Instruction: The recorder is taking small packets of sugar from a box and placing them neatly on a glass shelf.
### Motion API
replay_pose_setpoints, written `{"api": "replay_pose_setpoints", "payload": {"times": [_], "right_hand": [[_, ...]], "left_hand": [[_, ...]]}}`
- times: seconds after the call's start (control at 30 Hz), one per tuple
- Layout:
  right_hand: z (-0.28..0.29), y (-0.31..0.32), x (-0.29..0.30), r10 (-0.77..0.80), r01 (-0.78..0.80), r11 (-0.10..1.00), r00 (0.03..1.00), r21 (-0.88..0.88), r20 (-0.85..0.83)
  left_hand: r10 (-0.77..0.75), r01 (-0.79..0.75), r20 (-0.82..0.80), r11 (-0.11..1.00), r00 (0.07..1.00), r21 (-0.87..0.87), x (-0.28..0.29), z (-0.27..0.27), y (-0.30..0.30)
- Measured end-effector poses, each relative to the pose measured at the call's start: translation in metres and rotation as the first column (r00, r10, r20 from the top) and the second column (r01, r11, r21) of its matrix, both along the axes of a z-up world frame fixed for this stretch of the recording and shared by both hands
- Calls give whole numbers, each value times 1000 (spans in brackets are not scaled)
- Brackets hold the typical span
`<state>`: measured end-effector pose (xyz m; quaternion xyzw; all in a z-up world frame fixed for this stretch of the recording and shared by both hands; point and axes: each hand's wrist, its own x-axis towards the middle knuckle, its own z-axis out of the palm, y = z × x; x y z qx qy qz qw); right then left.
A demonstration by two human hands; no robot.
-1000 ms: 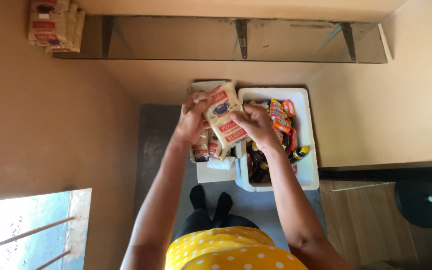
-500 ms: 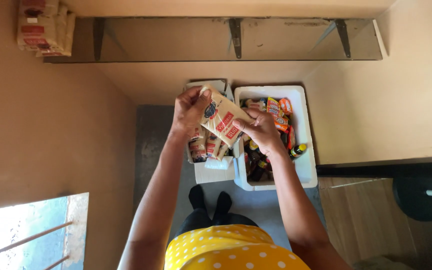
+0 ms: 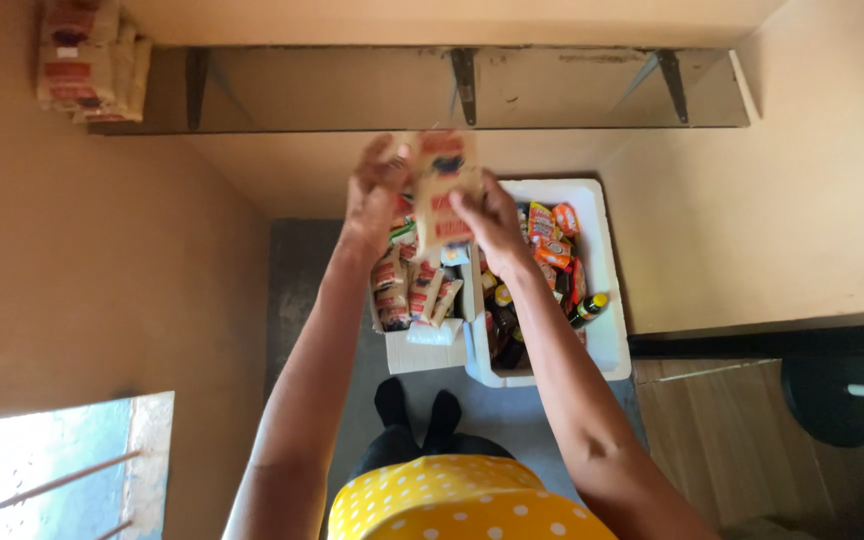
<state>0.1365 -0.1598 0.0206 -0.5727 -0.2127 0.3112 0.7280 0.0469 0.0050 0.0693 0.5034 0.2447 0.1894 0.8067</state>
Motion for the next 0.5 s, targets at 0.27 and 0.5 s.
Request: {"api": "replay_pose_setpoints", "payload": {"times": [0.27,0.5], "right_hand": [[-41,20,11,-165,156,984,981,85,106],[28,23,-15,-31,48,998,925,-36,380]], "left_hand": [[-237,189,215,957,948,219,1,-81,-14],[149,181,-339,617,929,766,-28,14,-54]]}}
